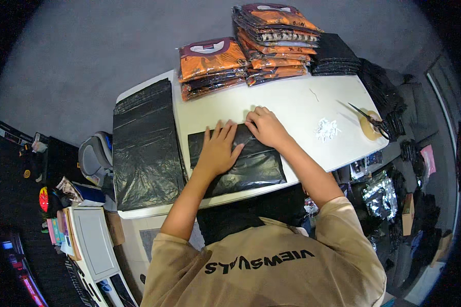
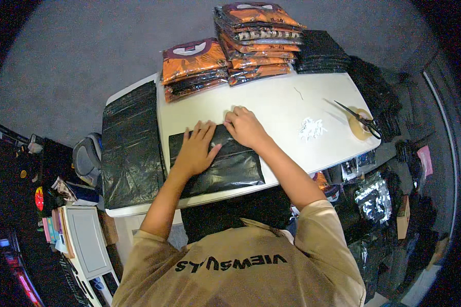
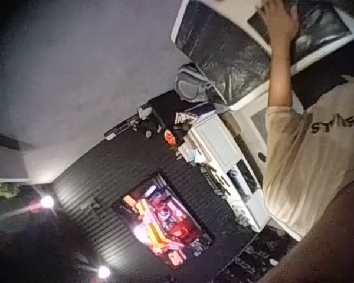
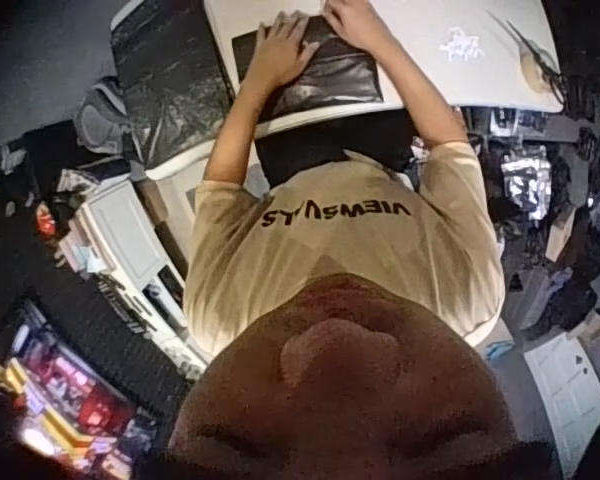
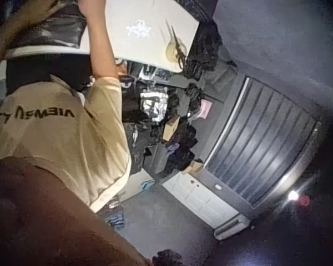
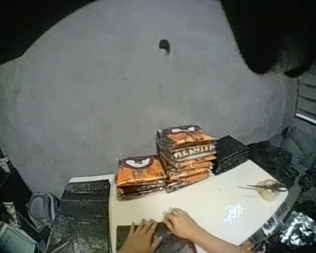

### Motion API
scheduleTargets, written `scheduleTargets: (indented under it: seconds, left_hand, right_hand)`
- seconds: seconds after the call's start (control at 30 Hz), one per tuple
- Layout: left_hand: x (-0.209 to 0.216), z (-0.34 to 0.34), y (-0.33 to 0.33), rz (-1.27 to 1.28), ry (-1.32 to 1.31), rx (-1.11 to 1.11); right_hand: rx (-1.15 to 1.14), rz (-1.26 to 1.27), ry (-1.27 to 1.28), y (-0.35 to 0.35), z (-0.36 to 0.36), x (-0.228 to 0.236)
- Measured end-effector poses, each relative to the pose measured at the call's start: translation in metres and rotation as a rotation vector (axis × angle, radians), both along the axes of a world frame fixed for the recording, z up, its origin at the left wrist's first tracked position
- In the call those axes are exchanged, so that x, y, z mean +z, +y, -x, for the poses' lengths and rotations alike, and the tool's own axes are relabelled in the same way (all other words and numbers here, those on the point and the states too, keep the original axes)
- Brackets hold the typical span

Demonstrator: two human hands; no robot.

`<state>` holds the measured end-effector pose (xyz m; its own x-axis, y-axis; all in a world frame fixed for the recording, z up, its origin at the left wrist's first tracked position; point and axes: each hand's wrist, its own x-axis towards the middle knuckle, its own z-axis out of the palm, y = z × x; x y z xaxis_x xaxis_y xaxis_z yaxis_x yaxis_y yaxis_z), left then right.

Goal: The recorder is placing folded shirts into individual plastic bags and then into larger black shipping bags, sealing them with tape and adding labels.

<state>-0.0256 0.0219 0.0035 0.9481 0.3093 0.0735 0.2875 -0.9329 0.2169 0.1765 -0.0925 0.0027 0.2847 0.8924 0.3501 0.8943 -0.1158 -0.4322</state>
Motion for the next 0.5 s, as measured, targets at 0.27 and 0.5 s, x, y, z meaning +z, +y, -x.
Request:
scheduleTargets:
  seconds: [0.27, 0.5]
  left_hand:
    - [0.025, 0.067, -0.009, 0.009, 0.043, 0.142]
    - [0.038, 0.101, -0.038, 0.093, 0.010, 0.120]
  right_hand:
    - [-0.083, 0.130, -0.169, -0.053, 0.023, -0.006]
    - [-0.011, 0.232, -0.121, -0.101, 0.058, 0.015]
